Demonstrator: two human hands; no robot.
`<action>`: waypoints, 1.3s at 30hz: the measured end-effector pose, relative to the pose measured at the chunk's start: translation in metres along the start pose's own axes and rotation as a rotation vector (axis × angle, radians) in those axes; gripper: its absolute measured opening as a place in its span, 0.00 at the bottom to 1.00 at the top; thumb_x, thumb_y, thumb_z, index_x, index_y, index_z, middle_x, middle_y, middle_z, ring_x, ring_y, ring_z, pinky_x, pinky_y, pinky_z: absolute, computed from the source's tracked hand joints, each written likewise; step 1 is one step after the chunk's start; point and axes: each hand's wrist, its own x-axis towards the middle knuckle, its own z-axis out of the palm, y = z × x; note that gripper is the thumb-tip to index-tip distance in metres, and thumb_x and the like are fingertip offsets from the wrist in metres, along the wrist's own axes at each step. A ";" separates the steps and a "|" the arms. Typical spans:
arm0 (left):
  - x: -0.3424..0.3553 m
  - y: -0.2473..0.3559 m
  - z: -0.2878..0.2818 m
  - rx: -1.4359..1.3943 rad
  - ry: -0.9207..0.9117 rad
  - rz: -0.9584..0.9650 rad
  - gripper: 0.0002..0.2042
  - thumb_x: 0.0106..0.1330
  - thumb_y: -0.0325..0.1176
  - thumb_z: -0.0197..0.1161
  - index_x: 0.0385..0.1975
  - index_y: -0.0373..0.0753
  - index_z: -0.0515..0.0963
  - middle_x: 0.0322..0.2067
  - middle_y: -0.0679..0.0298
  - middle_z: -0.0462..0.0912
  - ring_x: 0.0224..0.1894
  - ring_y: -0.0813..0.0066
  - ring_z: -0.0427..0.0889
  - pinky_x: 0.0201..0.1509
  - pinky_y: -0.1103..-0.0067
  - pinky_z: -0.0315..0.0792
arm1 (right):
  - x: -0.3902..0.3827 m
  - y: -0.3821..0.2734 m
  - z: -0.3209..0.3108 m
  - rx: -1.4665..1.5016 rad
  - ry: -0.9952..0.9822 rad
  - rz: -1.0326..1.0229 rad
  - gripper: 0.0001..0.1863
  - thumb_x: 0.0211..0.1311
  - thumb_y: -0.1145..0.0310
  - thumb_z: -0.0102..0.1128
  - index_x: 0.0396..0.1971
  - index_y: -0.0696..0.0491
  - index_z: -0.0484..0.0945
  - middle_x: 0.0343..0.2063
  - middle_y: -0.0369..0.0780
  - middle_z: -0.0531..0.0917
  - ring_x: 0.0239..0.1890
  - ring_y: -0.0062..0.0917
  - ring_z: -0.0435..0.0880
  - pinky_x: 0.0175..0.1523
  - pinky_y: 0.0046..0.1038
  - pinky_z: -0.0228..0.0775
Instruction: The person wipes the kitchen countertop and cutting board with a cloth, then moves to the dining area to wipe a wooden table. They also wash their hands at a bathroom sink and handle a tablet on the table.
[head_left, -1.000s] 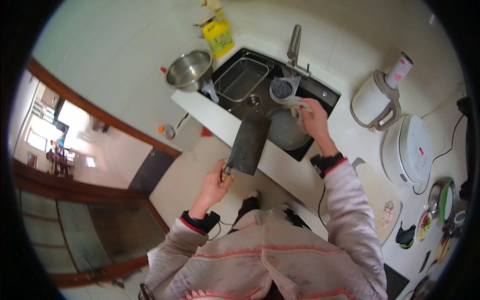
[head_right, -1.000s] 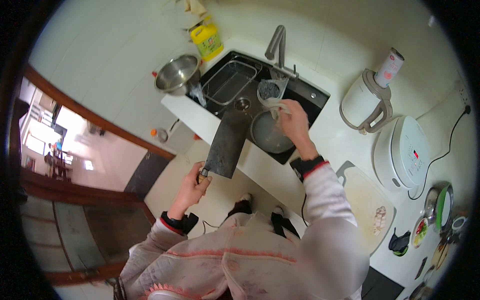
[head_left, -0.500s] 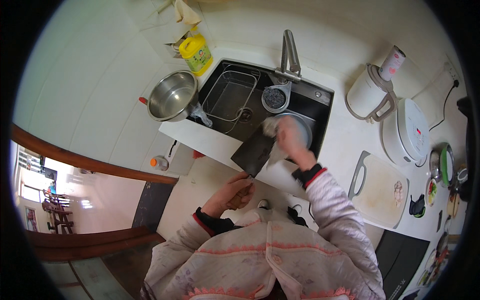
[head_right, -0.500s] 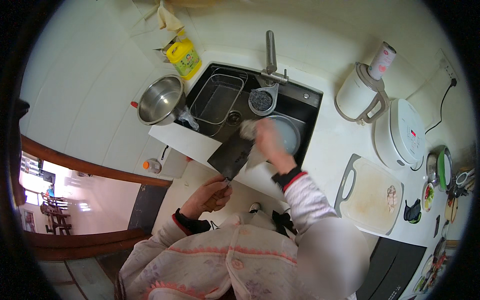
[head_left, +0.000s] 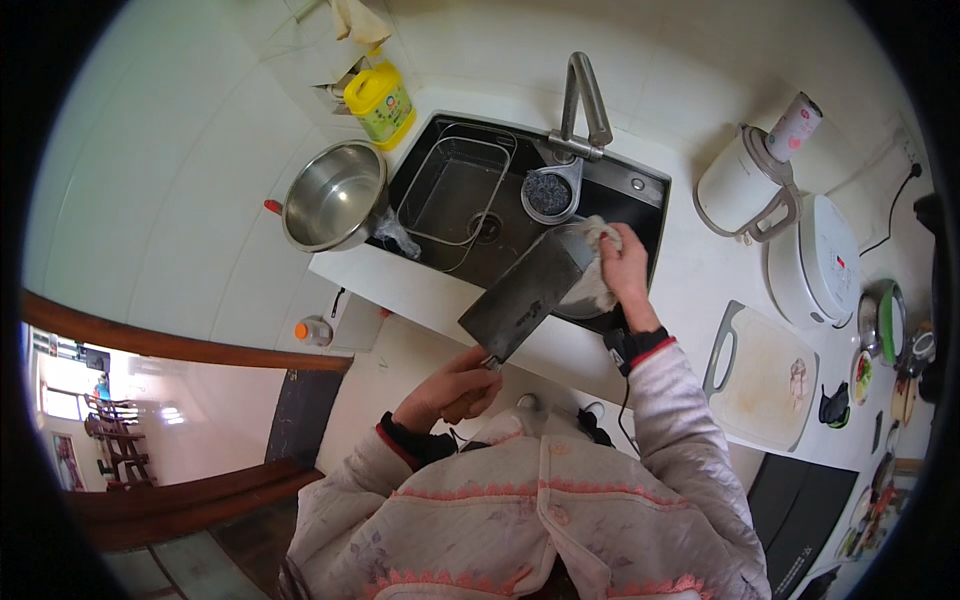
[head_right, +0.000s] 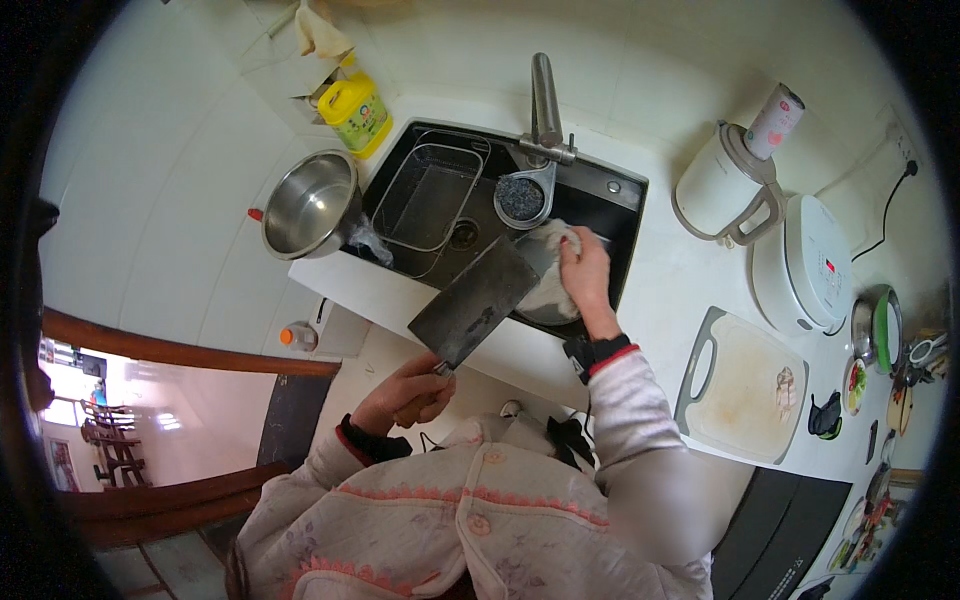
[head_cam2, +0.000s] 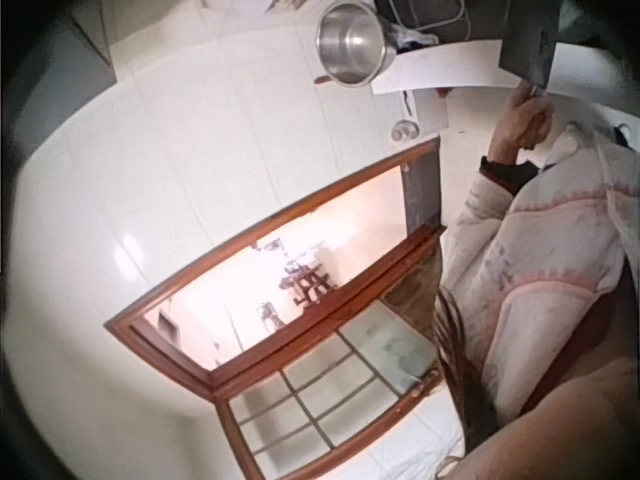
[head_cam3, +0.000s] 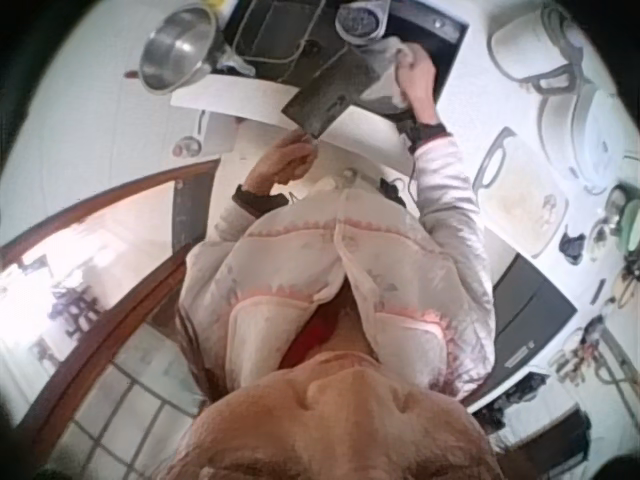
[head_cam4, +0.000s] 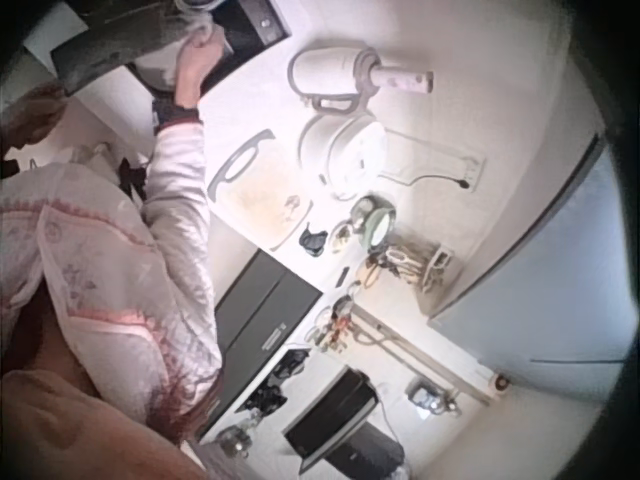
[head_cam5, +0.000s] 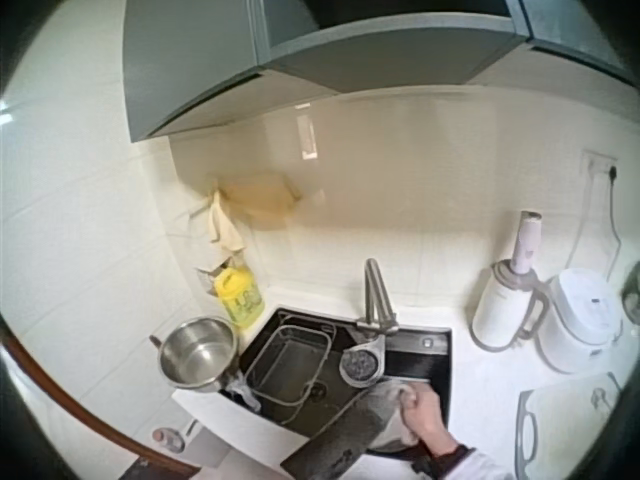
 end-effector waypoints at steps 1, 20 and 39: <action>0.002 0.003 -0.002 0.027 -0.018 0.047 0.12 0.69 0.28 0.51 0.51 0.43 0.66 0.19 0.66 0.70 0.14 0.82 0.64 0.12 0.85 0.54 | 0.001 -0.001 -0.010 0.060 0.059 0.075 0.12 0.60 0.73 0.57 0.42 0.61 0.78 0.37 0.53 0.81 0.39 0.49 0.81 0.47 0.36 0.73; 0.060 0.000 0.015 0.080 -0.214 0.016 0.08 0.70 0.34 0.52 0.38 0.36 0.69 0.24 0.64 0.72 0.18 0.79 0.68 0.19 0.83 0.60 | -0.122 -0.004 -0.048 -0.047 -0.219 -0.210 0.14 0.57 0.74 0.60 0.44 0.56 0.76 0.38 0.48 0.77 0.41 0.46 0.78 0.45 0.40 0.73; 0.101 -0.189 0.330 1.110 -0.509 0.517 0.21 0.75 0.45 0.47 0.58 0.38 0.69 0.43 0.62 0.77 0.47 0.77 0.74 0.49 0.80 0.68 | -0.344 0.055 -0.326 0.154 0.110 0.104 0.25 0.66 0.63 0.55 0.59 0.62 0.68 0.54 0.52 0.74 0.54 0.41 0.74 0.59 0.32 0.66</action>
